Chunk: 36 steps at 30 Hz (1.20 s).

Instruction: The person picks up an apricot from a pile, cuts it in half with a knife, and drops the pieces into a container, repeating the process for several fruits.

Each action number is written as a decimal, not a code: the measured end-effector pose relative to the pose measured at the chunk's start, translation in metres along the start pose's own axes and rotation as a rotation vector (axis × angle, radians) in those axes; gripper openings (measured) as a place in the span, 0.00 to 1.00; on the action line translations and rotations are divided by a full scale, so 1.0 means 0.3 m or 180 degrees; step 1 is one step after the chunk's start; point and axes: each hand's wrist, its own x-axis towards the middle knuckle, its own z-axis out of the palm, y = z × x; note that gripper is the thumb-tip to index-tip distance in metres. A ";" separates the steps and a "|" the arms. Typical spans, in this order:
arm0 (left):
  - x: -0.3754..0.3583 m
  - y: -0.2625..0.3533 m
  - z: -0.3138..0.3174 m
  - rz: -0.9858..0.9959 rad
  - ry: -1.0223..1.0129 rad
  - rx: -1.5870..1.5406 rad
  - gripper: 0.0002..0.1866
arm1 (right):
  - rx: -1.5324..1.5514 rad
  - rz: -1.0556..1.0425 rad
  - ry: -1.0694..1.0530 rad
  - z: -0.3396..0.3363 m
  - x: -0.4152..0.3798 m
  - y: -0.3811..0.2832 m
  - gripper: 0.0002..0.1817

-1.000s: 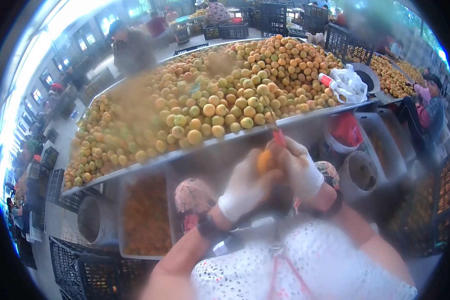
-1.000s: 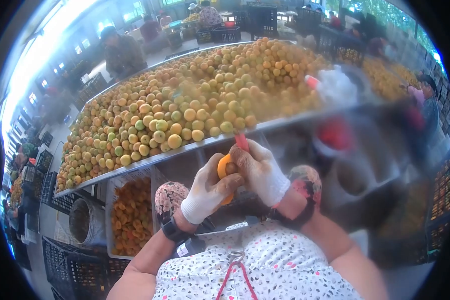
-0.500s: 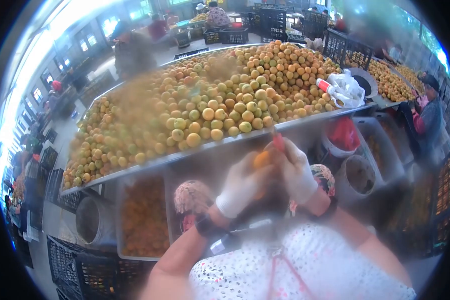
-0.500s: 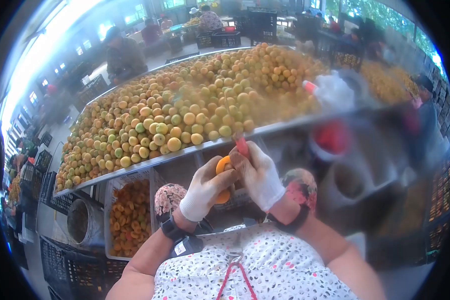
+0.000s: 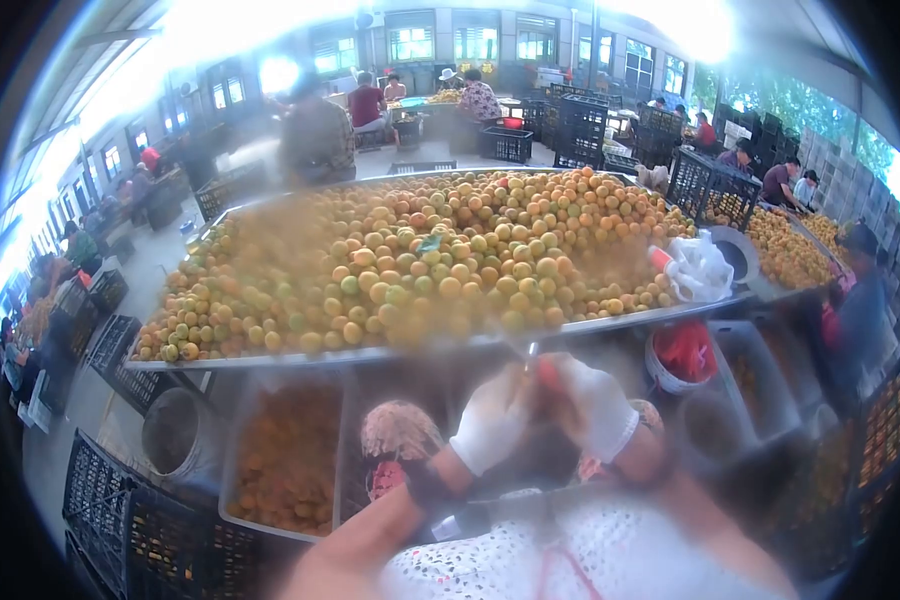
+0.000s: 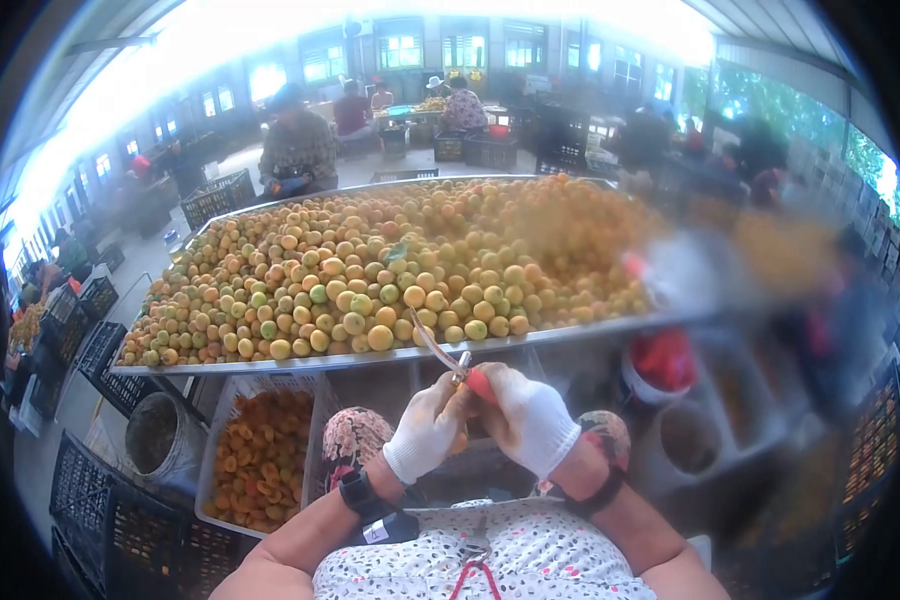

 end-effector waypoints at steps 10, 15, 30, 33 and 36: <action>0.021 0.036 -0.019 -0.0093 0.0058 -0.0103 0.17 | -0.0708 0.0055 0.0326 0.020 0.032 -0.031 0.14; 0.042 -0.011 -0.063 0.0108 0.0043 0.0260 0.15 | -0.0403 0.0174 0.0359 0.024 0.042 -0.013 0.10; -0.515 -0.596 -0.998 -0.2044 0.1419 0.3203 0.18 | -0.0593 0.1074 0.0175 0.081 -0.063 0.296 0.12; -0.449 -0.610 -1.145 -0.1629 0.1659 0.1940 0.14 | -0.0088 0.1372 0.0307 0.086 -0.074 0.323 0.13; -0.229 -0.572 -1.117 -0.1421 0.1400 0.1003 0.16 | 0.0076 0.1571 0.0365 0.076 -0.075 0.330 0.13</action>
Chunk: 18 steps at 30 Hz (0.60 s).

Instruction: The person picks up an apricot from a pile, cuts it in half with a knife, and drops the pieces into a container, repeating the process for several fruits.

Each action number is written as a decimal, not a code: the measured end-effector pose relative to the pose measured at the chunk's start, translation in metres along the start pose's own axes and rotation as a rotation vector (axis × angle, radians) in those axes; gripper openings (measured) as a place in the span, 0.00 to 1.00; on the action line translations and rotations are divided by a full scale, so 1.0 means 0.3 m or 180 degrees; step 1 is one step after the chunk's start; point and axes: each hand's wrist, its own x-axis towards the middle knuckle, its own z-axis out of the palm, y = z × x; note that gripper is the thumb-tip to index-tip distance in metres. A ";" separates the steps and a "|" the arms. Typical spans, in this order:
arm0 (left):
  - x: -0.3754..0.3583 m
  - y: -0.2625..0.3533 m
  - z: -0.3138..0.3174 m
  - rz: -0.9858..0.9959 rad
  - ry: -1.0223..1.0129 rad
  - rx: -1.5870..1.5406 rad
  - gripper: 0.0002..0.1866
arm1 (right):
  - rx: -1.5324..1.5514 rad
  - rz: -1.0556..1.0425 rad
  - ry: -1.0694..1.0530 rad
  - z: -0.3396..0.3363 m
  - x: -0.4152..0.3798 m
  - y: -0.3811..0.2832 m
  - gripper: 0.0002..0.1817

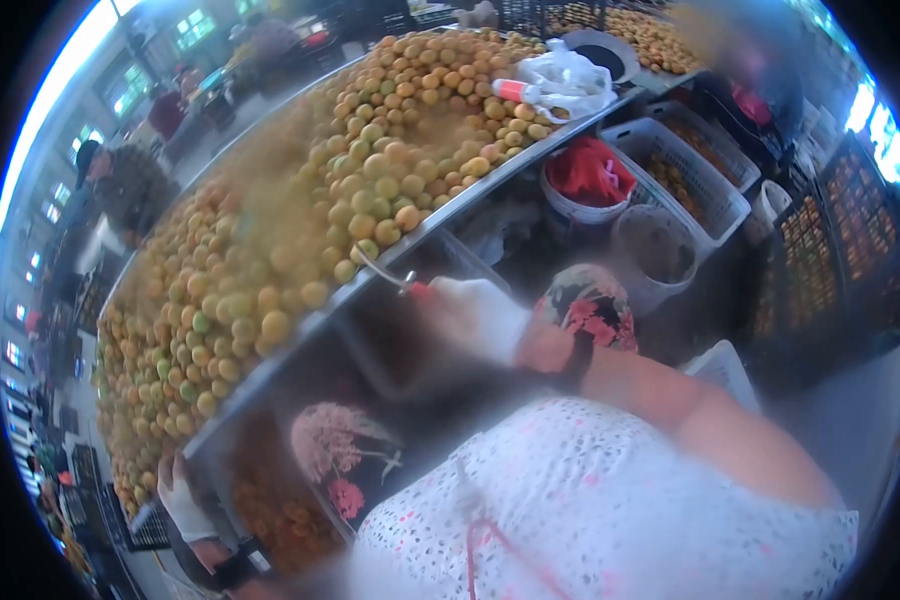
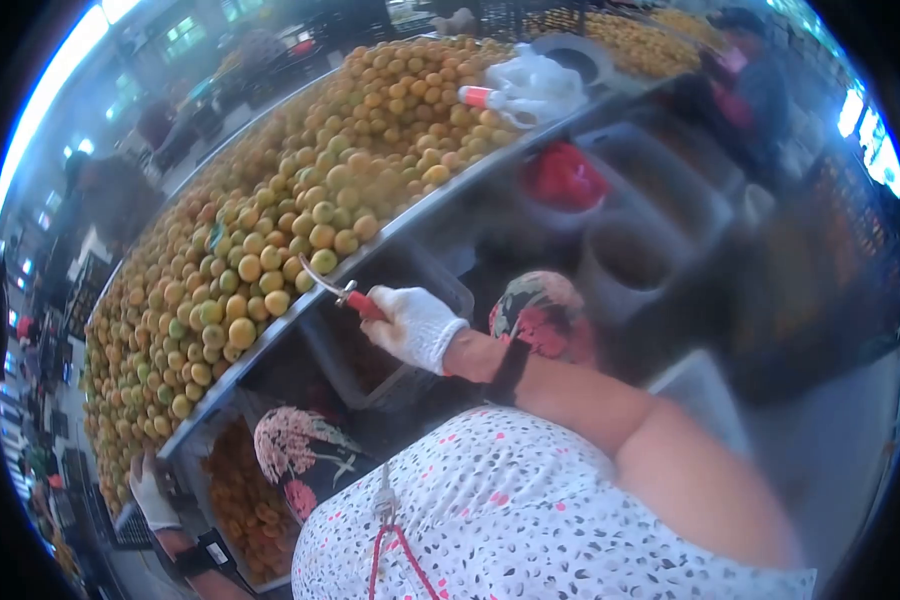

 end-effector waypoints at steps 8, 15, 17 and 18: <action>-0.017 0.975 0.880 0.1506 -0.1736 0.0058 0.15 | 0.0850 -0.0246 0.0656 -0.040 0.004 0.140 0.09; 0.343 1.060 1.578 0.2627 -0.1916 0.1703 0.24 | 0.1240 0.0156 0.0962 -0.141 0.011 0.224 0.09; 0.396 1.110 1.706 0.2493 -0.1886 0.1921 0.23 | 0.1270 0.0158 0.0944 -0.149 0.016 0.259 0.09; 0.417 1.123 1.765 0.2343 -0.1818 0.2111 0.24 | 0.1294 0.0192 0.0952 -0.161 0.022 0.263 0.09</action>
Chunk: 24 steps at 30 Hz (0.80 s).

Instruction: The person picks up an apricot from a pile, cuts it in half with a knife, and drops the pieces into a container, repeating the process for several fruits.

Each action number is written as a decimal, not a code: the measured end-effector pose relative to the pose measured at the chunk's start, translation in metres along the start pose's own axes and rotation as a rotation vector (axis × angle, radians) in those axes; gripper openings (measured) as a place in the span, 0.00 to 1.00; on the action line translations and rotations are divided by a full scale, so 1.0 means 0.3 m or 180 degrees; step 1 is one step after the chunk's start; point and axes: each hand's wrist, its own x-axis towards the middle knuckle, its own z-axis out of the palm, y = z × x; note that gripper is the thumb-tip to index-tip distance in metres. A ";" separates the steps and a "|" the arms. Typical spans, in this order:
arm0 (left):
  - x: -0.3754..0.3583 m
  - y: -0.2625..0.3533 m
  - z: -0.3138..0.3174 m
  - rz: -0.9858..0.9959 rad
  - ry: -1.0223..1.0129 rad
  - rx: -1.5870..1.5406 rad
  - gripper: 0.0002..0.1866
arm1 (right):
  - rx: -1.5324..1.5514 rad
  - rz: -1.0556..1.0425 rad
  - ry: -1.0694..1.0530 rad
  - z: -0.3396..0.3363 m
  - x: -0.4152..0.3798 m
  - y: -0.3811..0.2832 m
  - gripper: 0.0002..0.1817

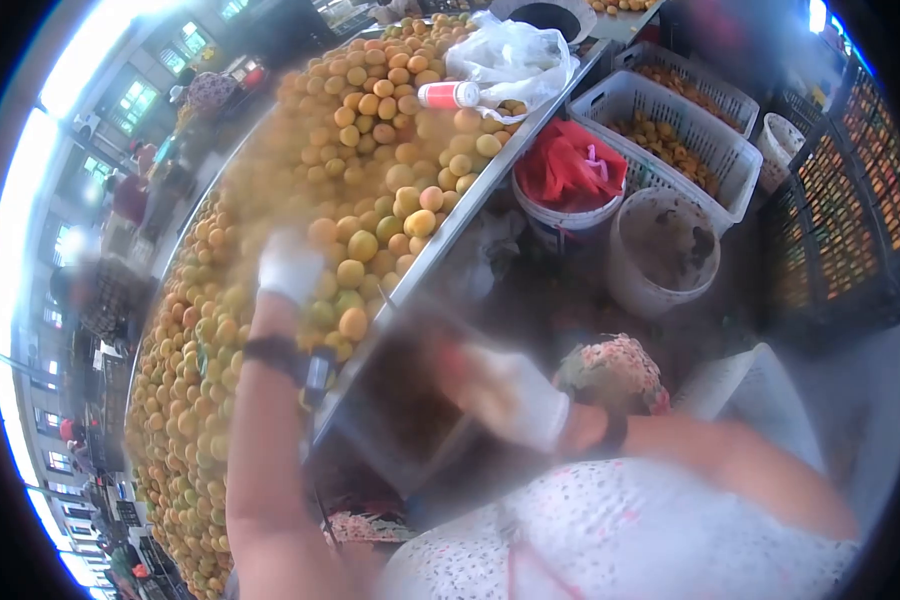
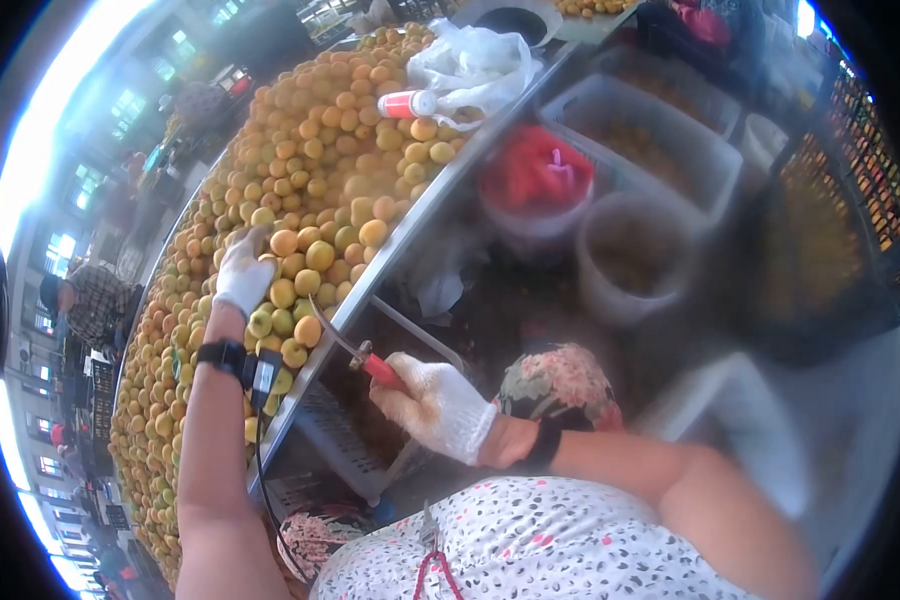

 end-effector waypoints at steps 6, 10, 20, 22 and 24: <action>0.201 0.012 0.133 0.0058 -0.0840 0.1260 0.24 | 0.0425 0.0488 0.0117 -0.035 0.041 -0.014 0.09; 0.124 0.038 0.026 0.0240 -0.0296 0.0342 0.19 | 0.1060 0.0950 0.0089 -0.073 0.049 -0.049 0.08; -0.697 0.209 -0.079 -0.0260 -0.0039 -0.4427 0.27 | 0.2104 0.0905 -0.0136 0.016 -0.006 -0.047 0.06; -0.808 0.228 -0.088 -0.0381 -0.0004 -0.4831 0.27 | 0.1091 -0.0169 -0.0431 0.043 -0.030 -0.038 0.05; -0.885 0.244 -0.108 -0.0253 0.0089 -0.4643 0.33 | 0.0503 -0.0587 -0.0858 0.044 -0.068 -0.169 0.05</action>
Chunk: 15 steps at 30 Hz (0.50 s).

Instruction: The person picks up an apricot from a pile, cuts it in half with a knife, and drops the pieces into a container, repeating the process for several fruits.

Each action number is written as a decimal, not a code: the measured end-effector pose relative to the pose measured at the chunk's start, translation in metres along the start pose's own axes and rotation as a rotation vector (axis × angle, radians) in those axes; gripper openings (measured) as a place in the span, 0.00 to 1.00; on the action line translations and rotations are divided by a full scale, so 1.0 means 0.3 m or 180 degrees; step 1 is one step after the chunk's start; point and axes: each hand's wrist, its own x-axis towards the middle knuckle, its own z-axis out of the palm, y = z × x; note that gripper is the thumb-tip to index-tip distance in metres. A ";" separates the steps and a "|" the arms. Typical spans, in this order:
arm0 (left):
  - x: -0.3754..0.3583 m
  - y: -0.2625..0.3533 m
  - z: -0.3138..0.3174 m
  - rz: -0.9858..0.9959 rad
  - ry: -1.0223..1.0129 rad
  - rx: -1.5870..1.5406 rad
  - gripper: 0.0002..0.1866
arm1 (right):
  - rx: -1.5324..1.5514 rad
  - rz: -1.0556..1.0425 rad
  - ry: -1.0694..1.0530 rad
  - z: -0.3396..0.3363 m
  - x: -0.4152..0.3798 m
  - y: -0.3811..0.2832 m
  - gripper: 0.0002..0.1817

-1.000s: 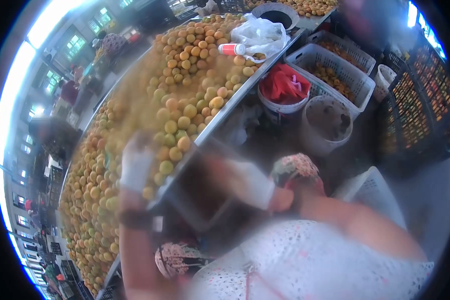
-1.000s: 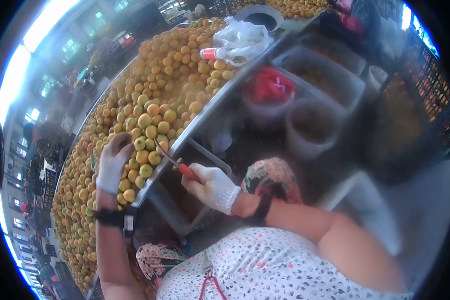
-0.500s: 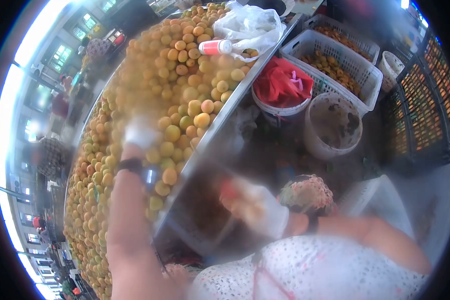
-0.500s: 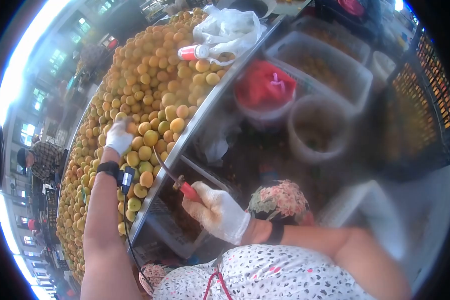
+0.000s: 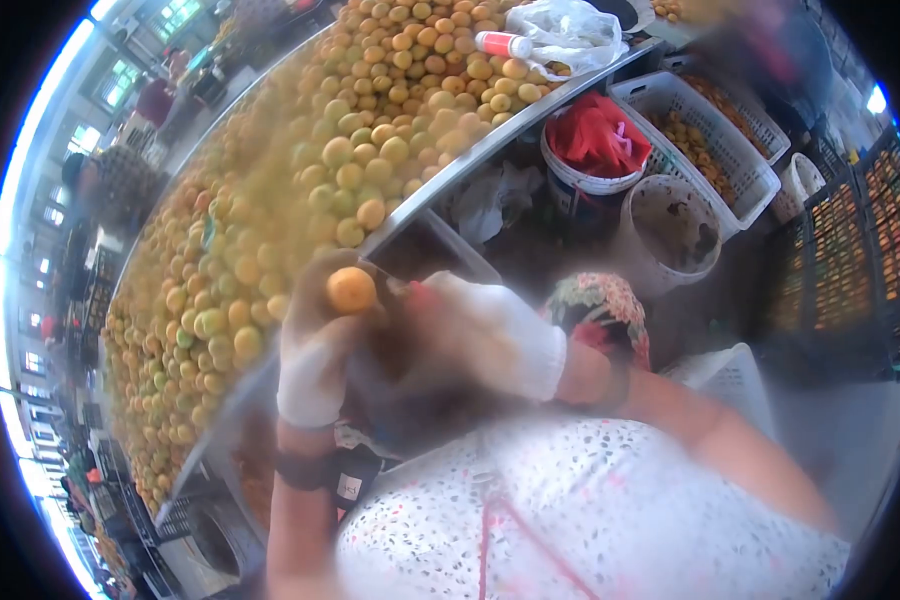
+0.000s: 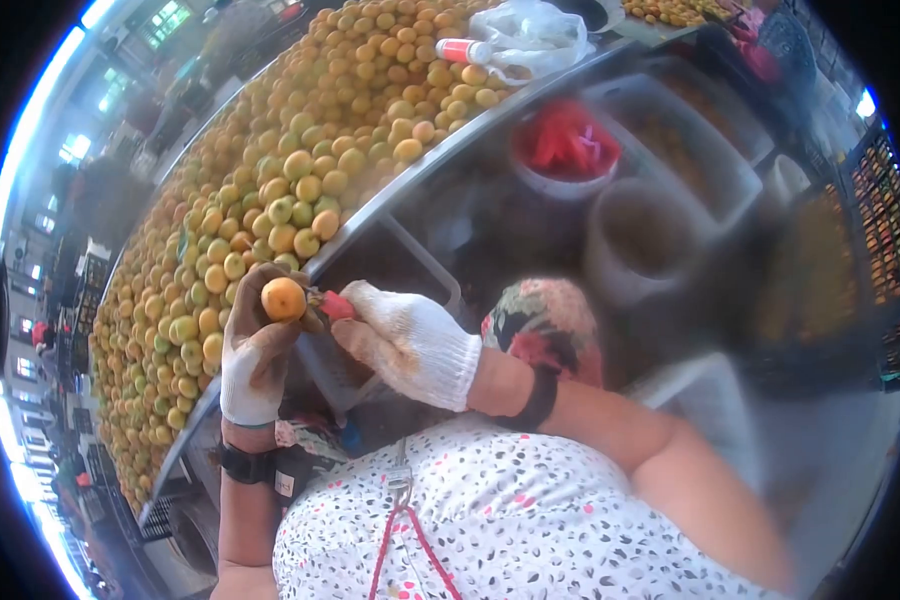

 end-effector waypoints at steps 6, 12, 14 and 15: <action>-0.143 0.088 0.008 0.0044 0.0094 -0.0033 0.30 | -0.0132 0.0033 -0.0195 0.107 -0.018 -0.061 0.11; -0.216 0.122 0.003 -0.0129 0.0111 -0.0055 0.29 | -0.0873 -0.0157 -0.0406 0.154 -0.019 -0.106 0.16; -0.234 0.133 0.010 -0.0188 0.0127 -0.0152 0.30 | -0.0788 -0.0197 -0.0439 0.159 -0.025 -0.112 0.17; -0.239 0.141 0.009 -0.0227 0.0156 -0.0101 0.29 | -0.0758 -0.0186 -0.0433 0.166 -0.026 -0.114 0.18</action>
